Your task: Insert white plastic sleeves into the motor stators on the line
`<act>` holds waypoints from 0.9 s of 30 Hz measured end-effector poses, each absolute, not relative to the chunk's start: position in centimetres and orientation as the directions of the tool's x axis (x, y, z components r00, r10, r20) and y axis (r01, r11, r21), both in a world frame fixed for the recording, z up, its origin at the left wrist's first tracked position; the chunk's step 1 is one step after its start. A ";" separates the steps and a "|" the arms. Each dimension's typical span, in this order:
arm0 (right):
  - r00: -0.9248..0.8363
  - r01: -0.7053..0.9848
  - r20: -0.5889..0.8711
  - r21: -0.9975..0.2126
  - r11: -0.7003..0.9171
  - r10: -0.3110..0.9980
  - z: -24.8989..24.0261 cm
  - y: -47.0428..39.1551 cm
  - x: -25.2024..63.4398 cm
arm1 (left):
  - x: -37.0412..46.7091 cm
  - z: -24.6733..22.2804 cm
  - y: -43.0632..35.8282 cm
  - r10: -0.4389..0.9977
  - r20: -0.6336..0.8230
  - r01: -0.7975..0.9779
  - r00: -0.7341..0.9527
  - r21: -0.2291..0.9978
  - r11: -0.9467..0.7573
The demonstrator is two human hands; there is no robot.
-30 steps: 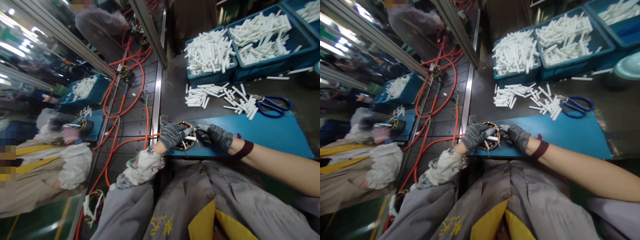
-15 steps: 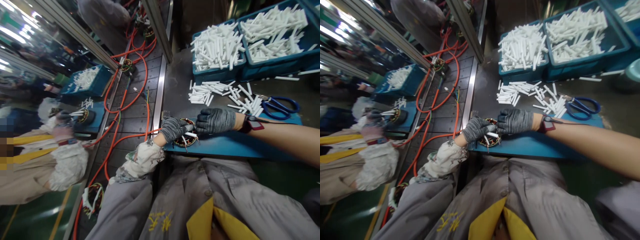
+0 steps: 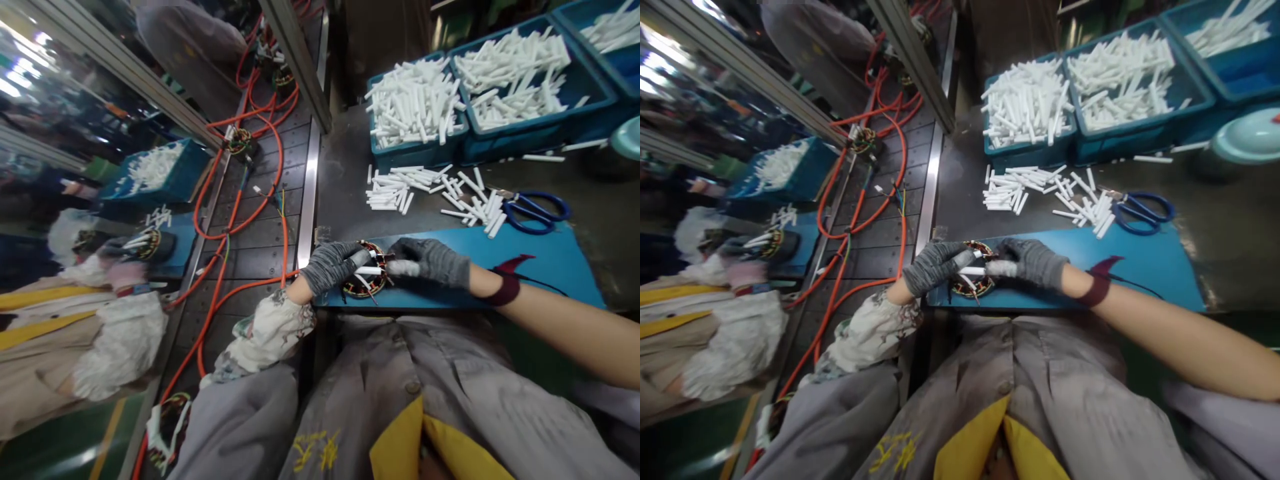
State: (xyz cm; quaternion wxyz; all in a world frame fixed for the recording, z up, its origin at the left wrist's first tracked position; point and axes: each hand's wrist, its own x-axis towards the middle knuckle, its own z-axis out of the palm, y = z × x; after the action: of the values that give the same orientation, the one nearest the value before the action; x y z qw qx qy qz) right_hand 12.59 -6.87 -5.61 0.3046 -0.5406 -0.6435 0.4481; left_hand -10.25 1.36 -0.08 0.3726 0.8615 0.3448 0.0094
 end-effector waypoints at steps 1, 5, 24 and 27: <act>-0.227 0.365 -0.041 -0.930 0.046 0.973 -5.9 -7.2 13.0 | -10.3 -0.1 1.4 0.605 -0.242 0.588 0.759 0.652 -0.478; -0.276 0.194 0.129 -0.963 0.187 0.952 -7.7 -7.3 13.8 | -10.3 -0.2 1.2 0.611 -0.240 0.599 0.754 0.634 -0.490; -0.598 0.529 0.280 -0.566 0.632 0.751 -8.2 -2.5 11.5 | -12.1 -2.0 1.9 0.561 -0.158 0.493 0.812 0.701 -0.516; -0.546 0.580 0.250 -0.576 0.576 0.799 -8.0 -2.7 10.8 | -12.1 -2.0 2.0 0.556 -0.184 0.500 0.811 0.710 -0.495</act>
State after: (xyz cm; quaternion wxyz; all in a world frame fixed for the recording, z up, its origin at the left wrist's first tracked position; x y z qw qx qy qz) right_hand 10.83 -2.68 -8.00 0.2508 -0.4048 -0.8516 0.2190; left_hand -12.10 2.02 -2.02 0.3990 0.8639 0.3056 0.0346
